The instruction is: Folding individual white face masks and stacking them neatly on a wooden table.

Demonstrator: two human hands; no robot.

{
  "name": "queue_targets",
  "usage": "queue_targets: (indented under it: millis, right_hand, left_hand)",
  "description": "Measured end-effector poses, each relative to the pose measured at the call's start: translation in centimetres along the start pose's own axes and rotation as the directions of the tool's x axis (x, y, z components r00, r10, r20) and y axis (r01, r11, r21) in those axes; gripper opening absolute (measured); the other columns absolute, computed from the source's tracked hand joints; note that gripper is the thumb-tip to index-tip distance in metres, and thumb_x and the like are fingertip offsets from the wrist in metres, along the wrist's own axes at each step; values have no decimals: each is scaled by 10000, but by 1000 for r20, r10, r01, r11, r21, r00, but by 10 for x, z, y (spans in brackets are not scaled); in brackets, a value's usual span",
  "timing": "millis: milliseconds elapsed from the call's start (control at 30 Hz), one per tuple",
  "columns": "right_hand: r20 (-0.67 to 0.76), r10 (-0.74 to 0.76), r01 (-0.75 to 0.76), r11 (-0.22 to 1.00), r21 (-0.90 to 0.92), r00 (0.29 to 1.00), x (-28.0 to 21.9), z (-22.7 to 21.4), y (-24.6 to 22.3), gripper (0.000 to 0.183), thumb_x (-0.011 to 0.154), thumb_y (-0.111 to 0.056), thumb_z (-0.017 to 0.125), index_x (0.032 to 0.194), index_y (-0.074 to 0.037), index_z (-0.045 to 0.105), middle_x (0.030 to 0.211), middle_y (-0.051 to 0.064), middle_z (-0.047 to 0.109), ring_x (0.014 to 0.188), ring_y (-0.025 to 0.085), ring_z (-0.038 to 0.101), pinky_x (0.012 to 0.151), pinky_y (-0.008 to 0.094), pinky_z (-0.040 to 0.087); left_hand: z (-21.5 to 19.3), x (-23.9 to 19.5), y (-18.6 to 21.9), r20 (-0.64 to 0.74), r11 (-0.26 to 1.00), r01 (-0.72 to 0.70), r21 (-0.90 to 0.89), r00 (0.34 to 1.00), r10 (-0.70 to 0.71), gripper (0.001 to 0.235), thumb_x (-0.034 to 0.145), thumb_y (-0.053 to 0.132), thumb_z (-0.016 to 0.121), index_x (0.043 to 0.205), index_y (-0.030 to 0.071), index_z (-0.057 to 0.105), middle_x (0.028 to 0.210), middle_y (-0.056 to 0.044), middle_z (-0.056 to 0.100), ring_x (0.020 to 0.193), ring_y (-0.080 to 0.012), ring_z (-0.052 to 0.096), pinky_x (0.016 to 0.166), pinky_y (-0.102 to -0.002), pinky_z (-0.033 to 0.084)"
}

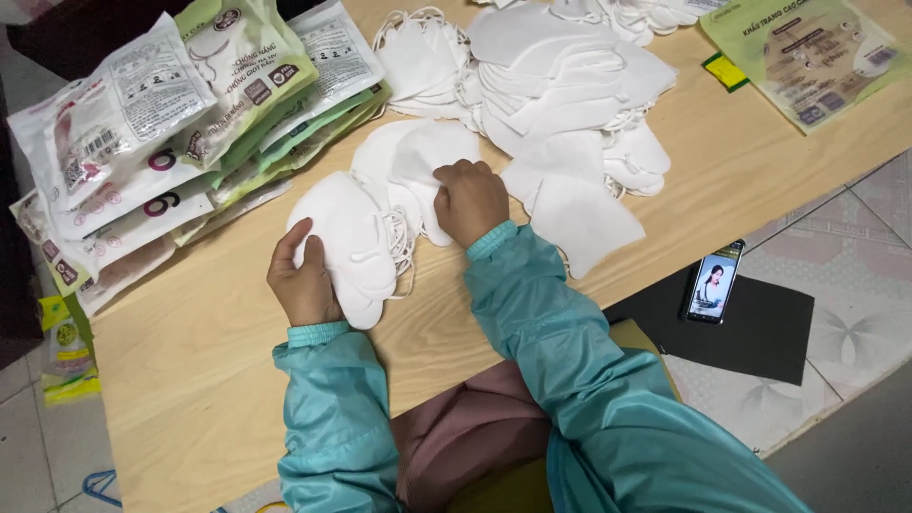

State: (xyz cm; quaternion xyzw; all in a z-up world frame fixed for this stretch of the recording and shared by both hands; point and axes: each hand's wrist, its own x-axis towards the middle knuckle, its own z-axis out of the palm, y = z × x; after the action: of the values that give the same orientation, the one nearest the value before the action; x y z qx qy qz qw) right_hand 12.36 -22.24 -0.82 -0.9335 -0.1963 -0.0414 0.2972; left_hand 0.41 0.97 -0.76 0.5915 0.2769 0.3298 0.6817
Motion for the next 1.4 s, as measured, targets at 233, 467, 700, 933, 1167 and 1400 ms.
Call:
queue_targets:
  millis: [233, 467, 700, 933, 1167, 1400]
  right_hand:
    - [-527, -281, 304, 952, -45, 802, -5, -1, -28, 243, 914, -135, 639, 1134, -121, 743, 888, 79, 677, 827, 291, 660, 732, 395, 540]
    - [-342, -490, 541, 838, 68, 802, -30, 13, -88, 257, 915, -131, 637, 1152, -73, 718, 943, 132, 695, 885, 331, 668, 717, 435, 524]
    - [-327, -486, 565, 797, 214, 810, -30, 27, -89, 272, 978, -262, 659, 1201, -120, 724, 1019, 140, 729, 936, 368, 681, 768, 485, 544]
    - [-125, -132, 123, 990, -72, 983, -5, -2, -19, 496, 865, -342, 748, 1316, -146, 679, 1161, 115, 688, 1051, 353, 643, 864, 486, 530]
    - [10, 8, -7, 996, -92, 1000, -4, 2, -13, 363, 890, -223, 635, 1229, -134, 729, 1041, 85, 697, 970, 278, 663, 837, 404, 518]
    - [-245, -44, 54, 998, 34, 969, -10, -22, -27, 290, 901, -128, 591, 1139, -101, 754, 909, 89, 697, 879, 272, 682, 759, 378, 571]
  left_hand:
    - [17, -24, 32, -4, 999, -27, 41, 1000, 27, 194, 971, -2, 649, 1140, 38, 734, 1075, -216, 692, 962, -210, 714, 832, -369, 642]
    - [19, -21, 22, 88, 998, -11, -67, 996, 17, 349, 1026, 378, 674, 1068, 40, 749, 950, -121, 687, 881, -181, 719, 812, -354, 625]
    - [10, -11, 7, 39, 999, -18, 35, 999, 16, 170, 984, 70, 699, 1151, 49, 715, 936, -164, 743, 807, -184, 741, 702, -327, 642]
    - [16, -28, 39, 65, 993, -74, 91, 996, 68, 519, 987, -28, 634, 1475, 97, 511, 1194, -216, 634, 1109, -279, 648, 968, -449, 585]
    - [12, -17, 19, 42, 991, -24, 130, 999, 19, 238, 988, -17, 614, 1183, 50, 734, 1152, -163, 631, 1046, -199, 661, 899, -364, 610]
    - [18, -21, 23, 25, 990, -39, 135, 999, 36, 200, 980, -12, 632, 1133, 34, 754, 1100, -168, 631, 1041, -213, 658, 901, -378, 600]
